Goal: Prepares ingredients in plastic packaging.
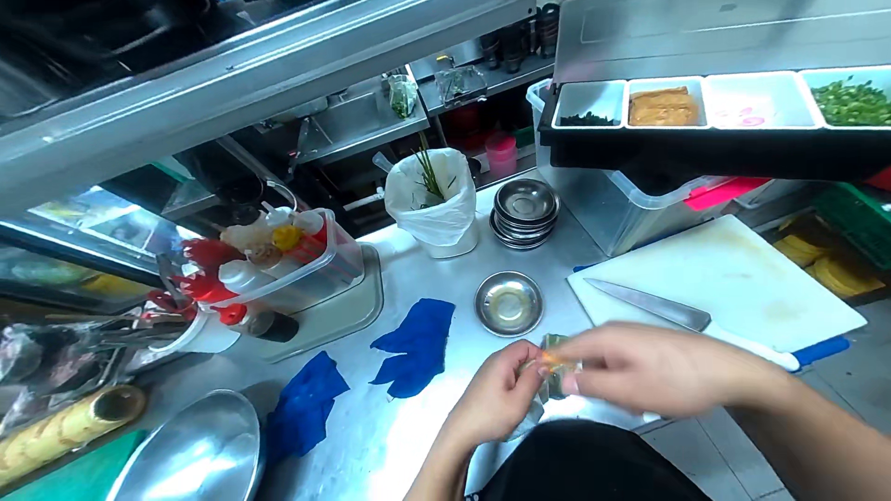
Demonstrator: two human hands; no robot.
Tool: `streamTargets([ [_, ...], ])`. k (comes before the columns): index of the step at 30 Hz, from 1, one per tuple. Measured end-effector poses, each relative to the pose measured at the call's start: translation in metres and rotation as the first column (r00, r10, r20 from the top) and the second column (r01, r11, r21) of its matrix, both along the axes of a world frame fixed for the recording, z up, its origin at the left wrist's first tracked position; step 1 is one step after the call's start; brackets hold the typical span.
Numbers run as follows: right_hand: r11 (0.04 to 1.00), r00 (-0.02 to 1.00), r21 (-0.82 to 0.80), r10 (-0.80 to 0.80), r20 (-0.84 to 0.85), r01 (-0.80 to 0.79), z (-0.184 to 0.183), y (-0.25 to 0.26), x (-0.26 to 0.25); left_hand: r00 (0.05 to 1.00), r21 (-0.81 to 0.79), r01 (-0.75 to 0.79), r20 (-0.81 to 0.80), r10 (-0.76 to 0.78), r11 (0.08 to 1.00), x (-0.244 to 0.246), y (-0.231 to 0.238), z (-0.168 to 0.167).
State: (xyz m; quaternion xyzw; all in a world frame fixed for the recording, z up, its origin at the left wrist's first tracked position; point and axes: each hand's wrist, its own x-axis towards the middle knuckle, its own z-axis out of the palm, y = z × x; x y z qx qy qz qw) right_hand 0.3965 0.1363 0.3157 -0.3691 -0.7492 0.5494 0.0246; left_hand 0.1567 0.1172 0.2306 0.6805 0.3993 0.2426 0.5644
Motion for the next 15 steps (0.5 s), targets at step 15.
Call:
streamTargets([
  [15,0.557,0.602,-0.79,-0.731,-0.32,0.256,-0.136,-0.009,-0.017,0.958,0.001,-0.081,0.277,0.077,0.997,-0.011,0.001,-0.016],
])
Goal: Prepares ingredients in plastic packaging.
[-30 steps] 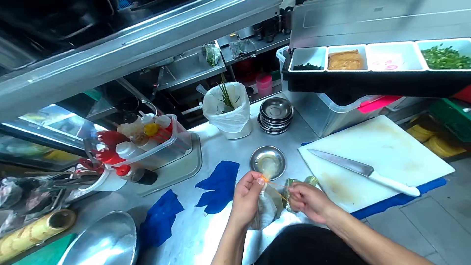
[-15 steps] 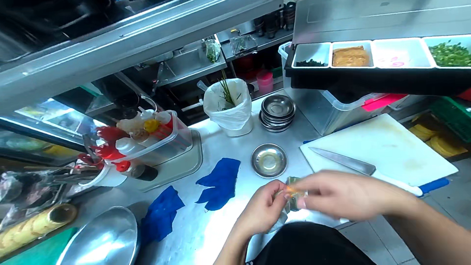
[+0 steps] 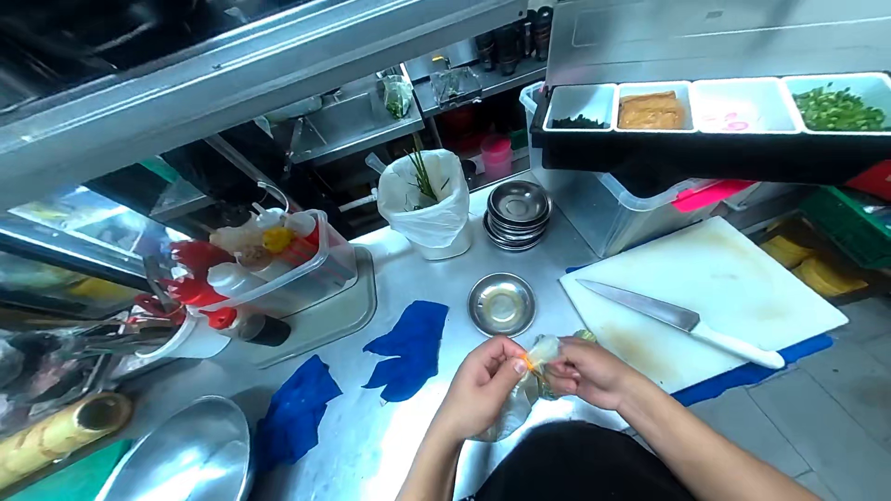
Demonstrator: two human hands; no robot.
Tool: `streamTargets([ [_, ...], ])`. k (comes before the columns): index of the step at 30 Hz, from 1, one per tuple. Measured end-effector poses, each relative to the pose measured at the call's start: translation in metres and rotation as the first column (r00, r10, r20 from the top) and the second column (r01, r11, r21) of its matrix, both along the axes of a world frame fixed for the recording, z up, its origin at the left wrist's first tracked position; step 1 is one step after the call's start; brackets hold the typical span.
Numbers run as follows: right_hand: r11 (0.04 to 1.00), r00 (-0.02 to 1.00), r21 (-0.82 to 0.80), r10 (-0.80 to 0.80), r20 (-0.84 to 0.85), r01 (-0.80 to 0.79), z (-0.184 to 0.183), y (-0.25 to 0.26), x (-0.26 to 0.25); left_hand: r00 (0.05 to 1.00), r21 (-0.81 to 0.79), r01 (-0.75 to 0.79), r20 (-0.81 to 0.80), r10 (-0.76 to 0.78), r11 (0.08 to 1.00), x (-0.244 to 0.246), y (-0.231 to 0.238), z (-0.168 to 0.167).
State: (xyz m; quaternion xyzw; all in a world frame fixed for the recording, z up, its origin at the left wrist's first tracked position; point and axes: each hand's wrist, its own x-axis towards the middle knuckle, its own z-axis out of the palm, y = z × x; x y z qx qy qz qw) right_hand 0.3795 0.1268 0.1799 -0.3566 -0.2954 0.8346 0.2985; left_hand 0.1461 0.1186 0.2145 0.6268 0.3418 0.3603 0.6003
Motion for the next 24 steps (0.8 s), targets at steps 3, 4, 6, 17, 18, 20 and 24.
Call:
streamTargets([
  [3,0.999,0.992,-0.042,0.034,0.124,-0.029,0.044,0.018,-0.005,0.986,0.105,0.106,-0.139,-0.091,0.989,0.002,-0.003,0.005],
  [4,0.992,0.975,0.063,0.092,0.201,-0.107,0.058,0.022,-0.004,0.977,0.127,0.132,-0.184,-0.107,0.983,0.003,-0.005,0.006],
  [6,0.876,0.866,0.302,0.215,0.452,-0.375,0.083,0.029,0.002,0.959,0.159,0.158,-0.259,-0.114,0.975,0.007,-0.007,0.008],
  [17,0.645,0.619,0.427,0.093,0.78,-0.634,0.089,-0.041,0.004,0.954,0.065,-0.201,-0.212,0.21,0.977,0.015,-0.003,0.006],
  [18,0.682,0.67,0.441,0.095,0.736,-0.583,0.077,-0.041,0.005,0.961,0.042,-0.196,-0.192,0.201,0.98,0.013,-0.002,0.007],
  [20,0.733,0.779,0.496,0.073,0.623,-0.466,0.051,-0.04,0.002,0.967,-0.018,-0.194,-0.17,0.188,0.981,0.01,-0.003,0.006],
  [24,0.644,0.887,0.706,-0.089,0.452,-0.295,0.022,-0.042,-0.008,0.971,-0.043,-0.22,-0.103,0.215,0.975,0.011,0.002,0.003],
])
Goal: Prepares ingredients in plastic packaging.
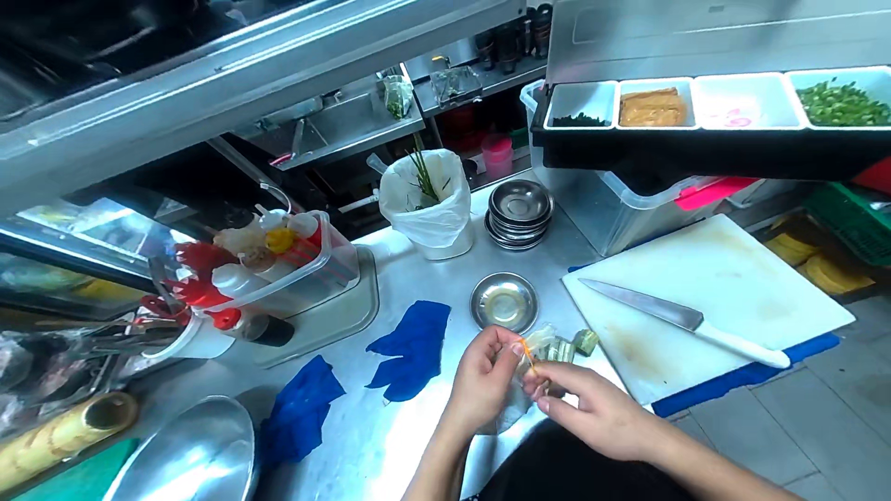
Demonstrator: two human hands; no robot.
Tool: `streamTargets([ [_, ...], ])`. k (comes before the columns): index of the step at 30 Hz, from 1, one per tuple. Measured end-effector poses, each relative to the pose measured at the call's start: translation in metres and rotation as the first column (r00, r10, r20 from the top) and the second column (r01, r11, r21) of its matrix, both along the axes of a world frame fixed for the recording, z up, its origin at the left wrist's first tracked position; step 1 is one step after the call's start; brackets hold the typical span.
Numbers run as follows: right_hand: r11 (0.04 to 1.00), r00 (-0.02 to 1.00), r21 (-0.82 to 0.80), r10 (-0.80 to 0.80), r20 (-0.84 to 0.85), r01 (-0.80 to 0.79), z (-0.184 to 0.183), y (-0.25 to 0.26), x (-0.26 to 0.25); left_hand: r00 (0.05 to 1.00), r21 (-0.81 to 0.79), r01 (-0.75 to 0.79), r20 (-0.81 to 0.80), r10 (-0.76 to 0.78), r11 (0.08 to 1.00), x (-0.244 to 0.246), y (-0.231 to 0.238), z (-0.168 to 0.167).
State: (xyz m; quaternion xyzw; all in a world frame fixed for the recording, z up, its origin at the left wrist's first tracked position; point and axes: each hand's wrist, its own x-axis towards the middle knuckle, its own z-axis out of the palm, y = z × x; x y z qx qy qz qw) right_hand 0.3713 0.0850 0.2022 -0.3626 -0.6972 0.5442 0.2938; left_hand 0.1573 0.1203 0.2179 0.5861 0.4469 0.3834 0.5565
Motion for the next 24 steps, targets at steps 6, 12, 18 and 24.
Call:
streamTargets([
  [6,0.862,0.998,0.507,0.012,-0.06,0.02,0.008,-0.007,0.007,0.999,0.047,-0.037,-0.025,0.038,0.998,0.004,-0.005,0.002],
  [12,0.873,0.997,0.486,0.059,-0.057,-0.024,0.035,-0.008,0.012,0.999,0.083,-0.031,-0.041,0.034,0.996,0.01,-0.008,-0.001],
  [18,0.992,0.989,0.078,0.107,-0.099,-0.099,0.046,0.001,0.019,0.996,0.083,0.082,-0.031,-0.08,0.993,0.005,-0.008,0.0],
  [24,0.852,0.973,-0.48,0.232,-0.009,-0.208,0.093,0.037,0.034,0.978,0.128,0.208,-0.016,-0.207,0.97,0.006,-0.018,0.0],
])
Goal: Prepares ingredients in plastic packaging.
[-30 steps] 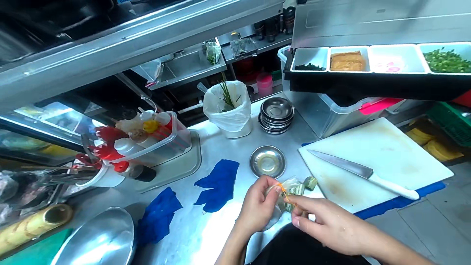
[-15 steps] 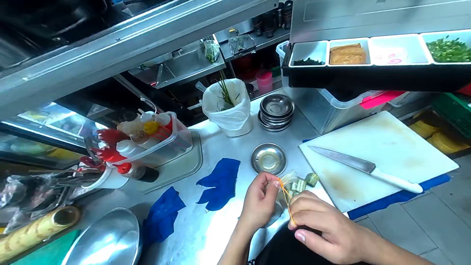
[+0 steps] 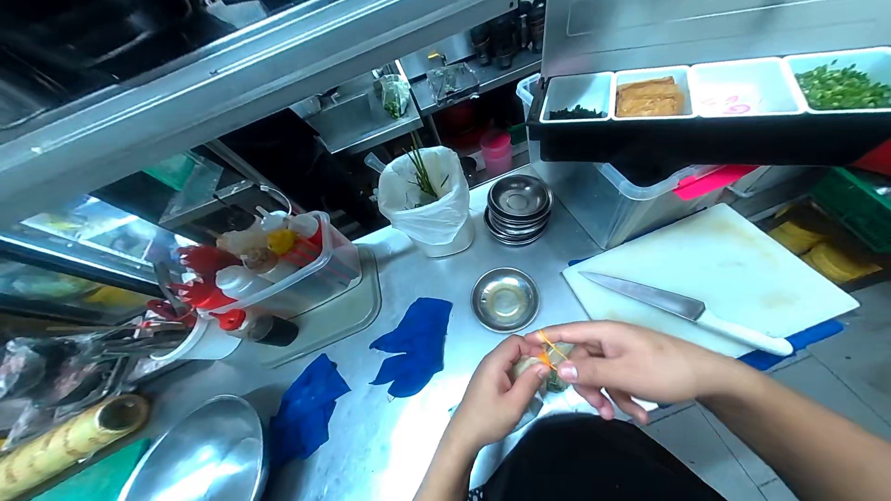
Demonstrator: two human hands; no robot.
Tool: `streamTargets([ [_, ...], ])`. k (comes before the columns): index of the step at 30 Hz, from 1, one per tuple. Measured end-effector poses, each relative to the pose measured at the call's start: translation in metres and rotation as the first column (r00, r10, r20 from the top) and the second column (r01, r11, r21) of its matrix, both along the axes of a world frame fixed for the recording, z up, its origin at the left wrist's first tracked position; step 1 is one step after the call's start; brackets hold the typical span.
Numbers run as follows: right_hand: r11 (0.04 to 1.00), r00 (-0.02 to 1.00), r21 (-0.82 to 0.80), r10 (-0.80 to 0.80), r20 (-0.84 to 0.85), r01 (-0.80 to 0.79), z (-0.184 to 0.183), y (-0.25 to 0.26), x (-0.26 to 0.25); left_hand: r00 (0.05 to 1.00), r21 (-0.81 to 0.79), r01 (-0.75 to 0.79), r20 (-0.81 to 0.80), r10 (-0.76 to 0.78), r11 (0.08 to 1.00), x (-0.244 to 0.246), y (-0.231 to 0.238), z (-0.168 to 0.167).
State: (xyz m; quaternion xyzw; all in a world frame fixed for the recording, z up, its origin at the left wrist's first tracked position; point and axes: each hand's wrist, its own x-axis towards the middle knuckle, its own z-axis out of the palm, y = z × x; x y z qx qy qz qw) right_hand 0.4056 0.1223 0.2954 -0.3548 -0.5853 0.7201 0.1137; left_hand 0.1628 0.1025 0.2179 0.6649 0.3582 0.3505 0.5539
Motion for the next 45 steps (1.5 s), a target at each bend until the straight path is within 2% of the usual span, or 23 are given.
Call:
streamTargets([
  [3,0.966,0.986,-0.215,0.115,-0.124,-0.14,-0.007,0.021,0.011,0.997,0.02,0.069,-0.026,-0.068,0.997,-0.002,-0.004,0.0],
  [5,0.927,0.966,-0.326,0.109,-0.236,-0.184,-0.022,0.029,0.019,0.995,0.021,0.092,-0.032,-0.091,0.996,-0.004,-0.006,-0.001],
  [9,0.855,0.871,-0.442,0.023,-0.491,-0.272,-0.068,0.032,0.026,0.996,0.05,0.093,-0.012,-0.092,0.994,-0.004,-0.011,-0.002],
  [12,0.829,0.799,-0.472,-0.051,-0.599,-0.301,-0.104,0.023,0.02,0.997,0.062,0.077,0.005,-0.077,0.995,0.001,-0.013,-0.003],
  [15,0.78,0.659,-0.535,-0.219,-0.719,-0.324,-0.128,0.003,-0.001,1.0,0.063,-0.006,0.022,0.004,0.998,0.003,-0.015,-0.004],
  [18,0.732,0.575,-0.637,-0.421,-0.701,-0.241,-0.132,-0.018,-0.02,0.993,0.089,-0.114,0.028,0.112,0.99,0.003,-0.012,-0.004],
  [21,0.757,0.51,-0.635,-0.489,-0.707,-0.154,-0.126,-0.027,-0.029,0.965,0.077,-0.261,0.02,0.26,0.962,0.005,-0.008,-0.003],
  [24,0.765,0.507,-0.642,-0.53,-0.68,-0.062,-0.124,-0.03,-0.034,0.937,0.036,-0.349,0.002,0.349,0.936,0.011,-0.003,-0.001],
  [26,0.758,0.542,-0.65,-0.566,-0.62,0.048,-0.122,-0.031,-0.038,0.92,-0.007,-0.393,-0.006,0.393,0.92,0.015,0.001,0.002],
  [28,0.763,0.611,-0.588,-0.607,-0.508,0.269,-0.121,-0.032,-0.043,0.896,-0.062,-0.443,0.006,0.444,0.895,0.017,0.005,0.003],
  [30,0.808,0.694,-0.353,-0.587,-0.416,0.472,-0.121,-0.031,-0.048,0.877,-0.081,-0.479,0.01,0.481,0.874,0.017,0.008,0.001],
  [32,0.823,0.764,-0.091,-0.557,-0.327,0.561,-0.114,-0.031,-0.051,0.857,-0.045,-0.515,0.005,0.516,0.856,0.019,0.011,-0.002],
  [35,0.834,0.872,0.262,-0.443,-0.208,0.486,-0.087,-0.037,-0.047,0.828,0.047,-0.558,-0.02,0.56,0.828,0.02,0.017,-0.003],
  [39,0.751,0.911,0.524,-0.272,-0.309,0.402,-0.06,-0.027,-0.028,0.877,0.082,-0.479,0.009,0.48,0.874,0.017,0.014,-0.002],
  [42,0.766,0.962,0.586,-0.166,-0.218,0.265,-0.045,-0.012,-0.018,0.928,-0.016,-0.362,0.085,0.362,0.932,0.011,0.013,0.0],
  [45,0.885,0.996,0.456,-0.082,-0.041,0.092,-0.032,0.005,-0.011,0.962,-0.099,-0.267,0.037,0.272,0.959,0.004,0.013,0.002],
])
